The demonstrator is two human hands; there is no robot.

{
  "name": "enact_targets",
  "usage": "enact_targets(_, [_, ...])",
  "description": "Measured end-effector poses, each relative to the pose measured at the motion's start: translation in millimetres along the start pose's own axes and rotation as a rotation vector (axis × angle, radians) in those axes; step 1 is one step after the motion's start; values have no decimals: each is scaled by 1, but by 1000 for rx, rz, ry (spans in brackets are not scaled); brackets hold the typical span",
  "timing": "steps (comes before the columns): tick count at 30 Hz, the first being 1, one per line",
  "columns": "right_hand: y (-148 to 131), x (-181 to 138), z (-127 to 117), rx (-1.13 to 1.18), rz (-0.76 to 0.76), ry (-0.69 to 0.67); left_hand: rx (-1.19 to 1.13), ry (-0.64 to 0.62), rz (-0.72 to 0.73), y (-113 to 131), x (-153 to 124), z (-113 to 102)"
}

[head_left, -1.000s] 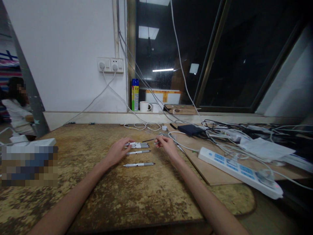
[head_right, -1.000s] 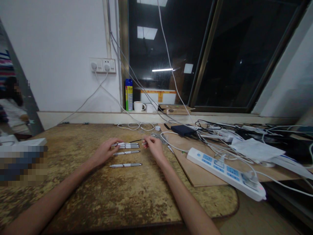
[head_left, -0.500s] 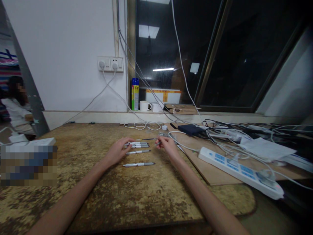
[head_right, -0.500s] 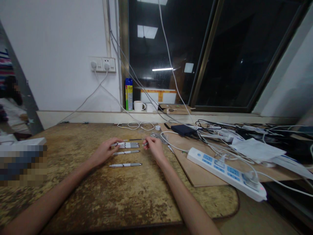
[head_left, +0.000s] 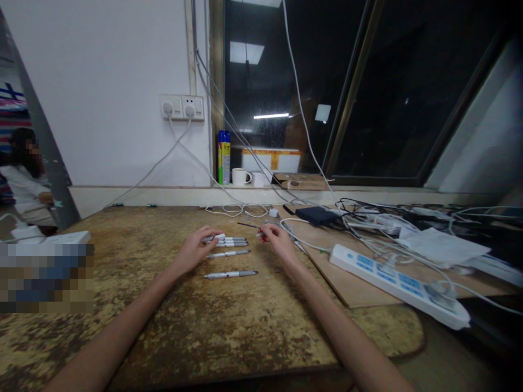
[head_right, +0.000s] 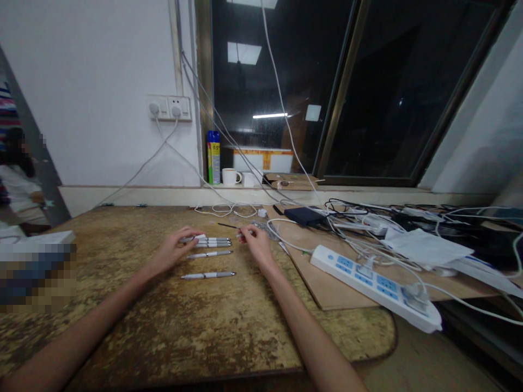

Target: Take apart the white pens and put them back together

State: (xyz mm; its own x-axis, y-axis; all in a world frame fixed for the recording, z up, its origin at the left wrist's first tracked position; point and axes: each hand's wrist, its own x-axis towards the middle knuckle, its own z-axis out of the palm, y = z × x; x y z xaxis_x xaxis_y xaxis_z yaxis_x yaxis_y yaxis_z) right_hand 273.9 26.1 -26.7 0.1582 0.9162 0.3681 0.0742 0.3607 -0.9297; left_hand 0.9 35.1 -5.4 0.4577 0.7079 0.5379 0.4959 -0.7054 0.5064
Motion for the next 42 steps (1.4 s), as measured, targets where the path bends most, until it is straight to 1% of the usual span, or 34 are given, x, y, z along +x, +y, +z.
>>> enact_targets(4, [2, 1, -2, -118, -62, 16, -53, 23, -42, -3, -1, 1])
enact_targets(7, [4, 1, -2, -126, -92, 20, -110, 33, -73, -4, -1, 2])
enact_targets(16, [10, 5, -4, -120, -108, 38, -139, 43, -88, -1, 0, 0])
enact_targets(23, [6, 3, -3, -159, -109, 39, -114, 59, -93, 0, 0, -1])
enact_targets(31, [2, 2, -2, -132, -93, 25, -74, 79, -94, -5, 1, -1])
enact_targets(42, [1, 1, -3, -141, -82, 34, -122, 61, -96, -1, 1, 1])
